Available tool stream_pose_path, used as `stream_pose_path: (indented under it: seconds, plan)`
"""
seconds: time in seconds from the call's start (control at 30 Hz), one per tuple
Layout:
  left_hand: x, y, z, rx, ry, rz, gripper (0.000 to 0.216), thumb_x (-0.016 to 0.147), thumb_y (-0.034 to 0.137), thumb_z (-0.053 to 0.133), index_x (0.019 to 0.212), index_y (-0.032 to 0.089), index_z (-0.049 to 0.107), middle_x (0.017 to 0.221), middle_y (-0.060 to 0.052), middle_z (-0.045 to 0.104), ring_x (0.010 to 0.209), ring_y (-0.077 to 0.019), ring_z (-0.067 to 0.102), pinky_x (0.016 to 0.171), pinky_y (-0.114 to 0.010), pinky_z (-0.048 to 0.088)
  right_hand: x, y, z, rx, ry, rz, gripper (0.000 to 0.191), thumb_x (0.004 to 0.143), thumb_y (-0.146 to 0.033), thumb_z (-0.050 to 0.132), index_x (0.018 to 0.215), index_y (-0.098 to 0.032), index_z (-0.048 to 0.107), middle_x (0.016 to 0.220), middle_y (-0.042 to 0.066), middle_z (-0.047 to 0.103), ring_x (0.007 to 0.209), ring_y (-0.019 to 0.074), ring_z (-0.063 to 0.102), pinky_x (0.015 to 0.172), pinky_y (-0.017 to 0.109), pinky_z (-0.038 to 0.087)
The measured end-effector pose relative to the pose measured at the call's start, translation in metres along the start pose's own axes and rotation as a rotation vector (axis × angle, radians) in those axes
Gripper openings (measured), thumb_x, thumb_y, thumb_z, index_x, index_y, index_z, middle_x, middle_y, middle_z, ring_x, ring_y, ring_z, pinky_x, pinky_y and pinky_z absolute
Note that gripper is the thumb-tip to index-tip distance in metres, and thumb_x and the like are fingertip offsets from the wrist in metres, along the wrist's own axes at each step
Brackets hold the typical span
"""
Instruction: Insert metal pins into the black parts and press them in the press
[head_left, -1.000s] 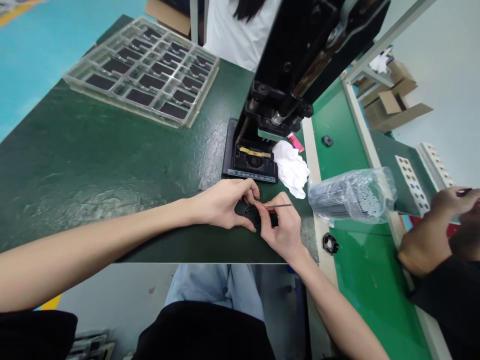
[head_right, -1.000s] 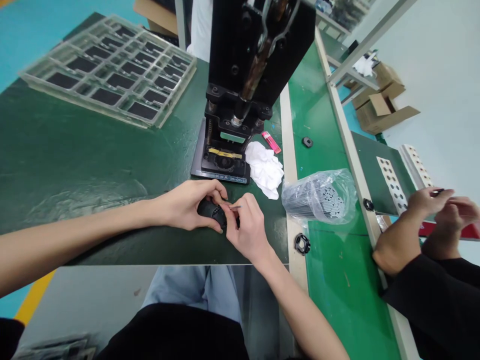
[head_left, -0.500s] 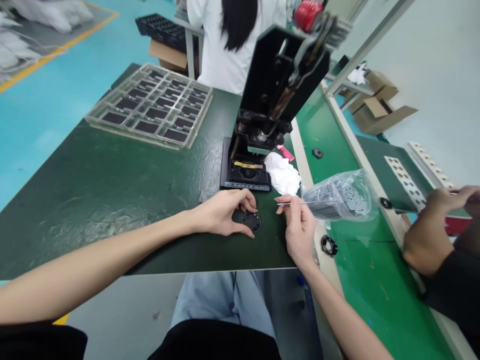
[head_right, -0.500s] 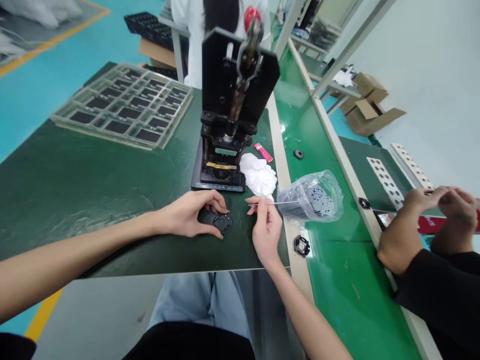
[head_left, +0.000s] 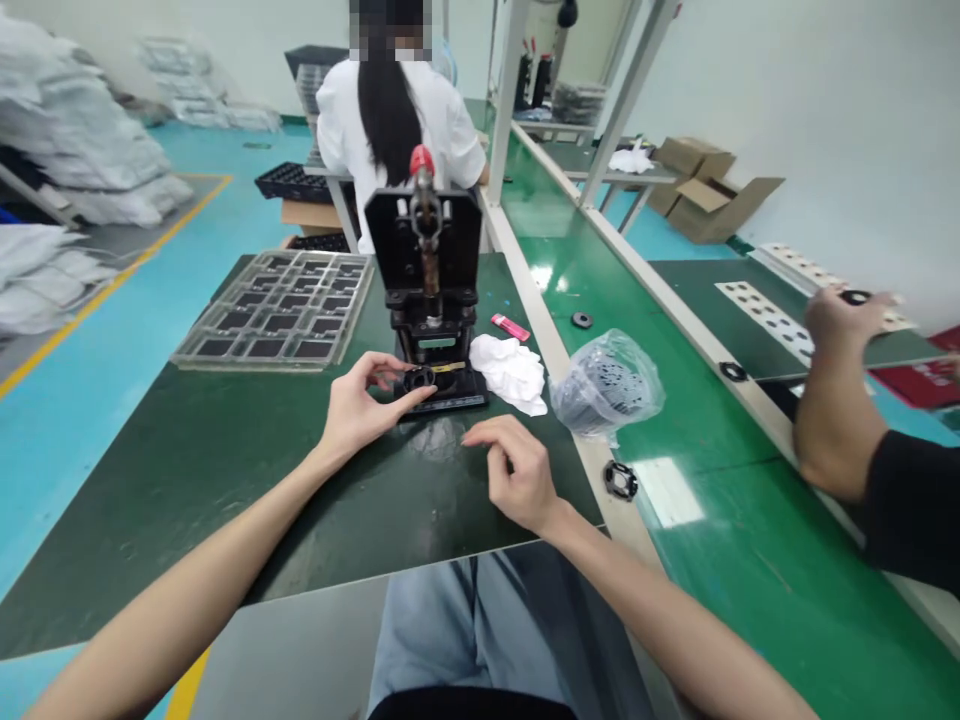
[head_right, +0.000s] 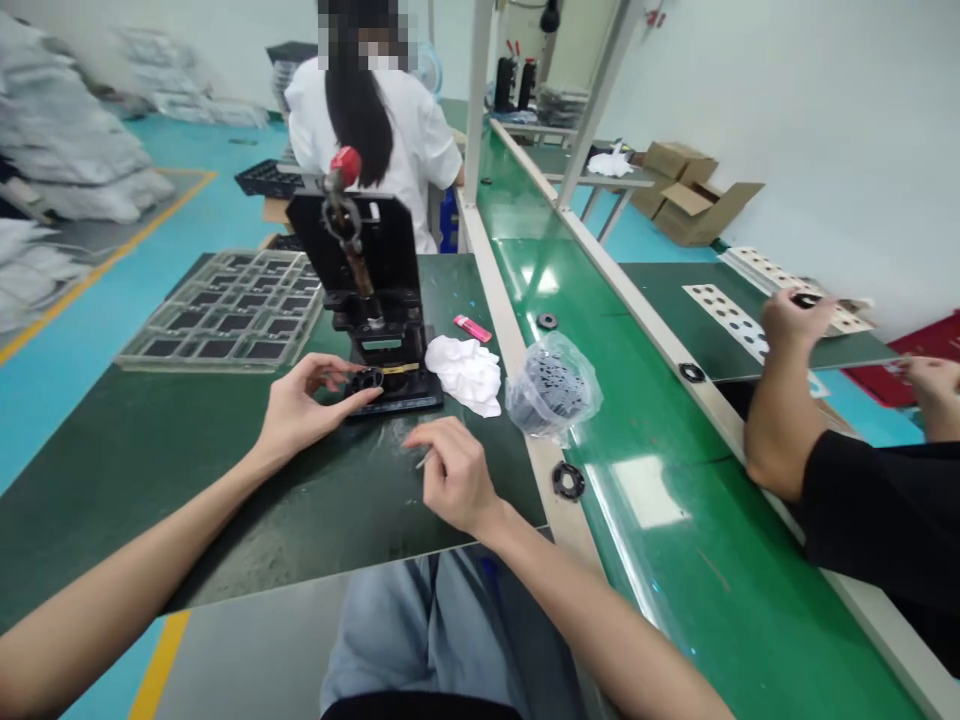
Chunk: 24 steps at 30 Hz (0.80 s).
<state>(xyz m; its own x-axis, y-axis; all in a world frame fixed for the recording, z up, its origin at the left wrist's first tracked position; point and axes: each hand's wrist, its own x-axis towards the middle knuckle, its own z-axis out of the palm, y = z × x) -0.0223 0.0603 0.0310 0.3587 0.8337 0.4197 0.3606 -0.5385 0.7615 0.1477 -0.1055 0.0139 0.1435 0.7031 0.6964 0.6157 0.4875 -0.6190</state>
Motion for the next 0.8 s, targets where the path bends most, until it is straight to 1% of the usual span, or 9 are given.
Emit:
stream_pose_path:
  seconds: [0.1,0.2,0.27,0.37,0.47,0.57,0.67,0.73,0.8]
  plan:
    - [0.005,0.006,0.009,0.012,0.003,-0.013,0.051,0.071,0.063,0.083,0.095,0.022,0.063,0.099,-0.004,0.075,0.078,-0.0193,0.066,0.073,-0.034,0.057,-0.005,0.005,0.004,-0.129,-0.071,-0.217,0.026,0.087,-0.003,0.041,0.083,-0.018,0.061,0.075,0.006,0.064,0.074,0.0187,0.057,0.07,0.032,0.05]
    - [0.008,0.013,0.017,0.053,-0.024,0.033,0.05,0.072,0.063,0.082,0.095,0.022,0.064,0.099,-0.004,0.075,0.081,-0.0209,0.067,0.072,-0.034,0.056,-0.01,0.01,0.008,-0.286,-0.233,-0.37,0.019,0.086,-0.008,0.047,0.077,-0.019,0.059,0.067,0.004,0.057,0.069,0.0195,0.051,0.066,0.033,0.043]
    - [0.01,0.015,0.021,0.105,-0.038,0.067,0.05,0.071,0.064,0.082,0.094,0.023,0.064,0.096,-0.004,0.074,0.083,-0.0225,0.068,0.071,-0.035,0.056,-0.011,0.011,0.01,-0.347,-0.309,-0.413,0.017,0.086,-0.011,0.05,0.074,-0.019,0.06,0.066,0.003,0.055,0.069,0.0195,0.049,0.065,0.032,0.04]
    - [0.013,0.014,0.025,0.15,-0.035,0.078,0.052,0.069,0.066,0.083,0.093,0.024,0.065,0.097,-0.005,0.073,0.087,-0.0252,0.068,0.075,-0.038,0.055,-0.011,0.012,0.009,-0.373,-0.338,-0.403,0.017,0.085,-0.012,0.051,0.072,-0.018,0.061,0.064,0.003,0.054,0.068,0.019,0.048,0.065,0.032,0.039]
    - [0.015,0.012,0.026,0.125,-0.041,0.062,0.053,0.069,0.067,0.082,0.095,0.024,0.064,0.1,-0.006,0.072,0.092,-0.0271,0.068,0.076,-0.04,0.055,-0.011,0.011,0.006,-0.368,-0.351,-0.346,0.016,0.084,-0.012,0.053,0.073,-0.017,0.063,0.065,0.002,0.055,0.067,0.0186,0.048,0.065,0.031,0.038]
    - [0.013,0.009,0.025,0.104,-0.064,0.072,0.055,0.07,0.067,0.081,0.098,0.024,0.063,0.103,-0.006,0.071,0.094,-0.027,0.067,0.076,-0.04,0.055,-0.01,0.011,0.003,-0.358,-0.353,-0.294,0.015,0.083,-0.011,0.053,0.074,-0.017,0.063,0.065,0.002,0.057,0.067,0.0182,0.049,0.063,0.031,0.038]
    - [0.009,0.005,0.023,0.133,-0.078,0.119,0.057,0.069,0.067,0.082,0.1,0.025,0.061,0.102,-0.005,0.069,0.095,-0.0273,0.066,0.079,-0.042,0.056,-0.01,0.011,0.001,-0.388,-0.362,-0.238,0.015,0.084,-0.011,0.053,0.076,-0.018,0.064,0.069,0.003,0.061,0.069,0.019,0.053,0.06,0.032,0.036]
    - [0.007,0.004,0.022,0.161,-0.055,0.157,0.057,0.07,0.067,0.083,0.101,0.025,0.058,0.102,-0.005,0.065,0.096,-0.0284,0.064,0.081,-0.045,0.056,-0.01,0.011,0.0,-0.413,-0.388,-0.199,0.015,0.084,-0.011,0.053,0.078,-0.018,0.064,0.072,0.004,0.063,0.072,0.0201,0.056,0.06,0.032,0.036]
    - [0.005,0.004,0.02,0.172,-0.026,0.194,0.057,0.073,0.067,0.082,0.102,0.026,0.054,0.105,-0.005,0.059,0.103,-0.0308,0.061,0.082,-0.047,0.056,-0.01,0.01,-0.002,-0.426,-0.407,-0.165,0.014,0.084,-0.011,0.053,0.08,-0.018,0.065,0.074,0.005,0.064,0.074,0.0206,0.057,0.061,0.033,0.038]
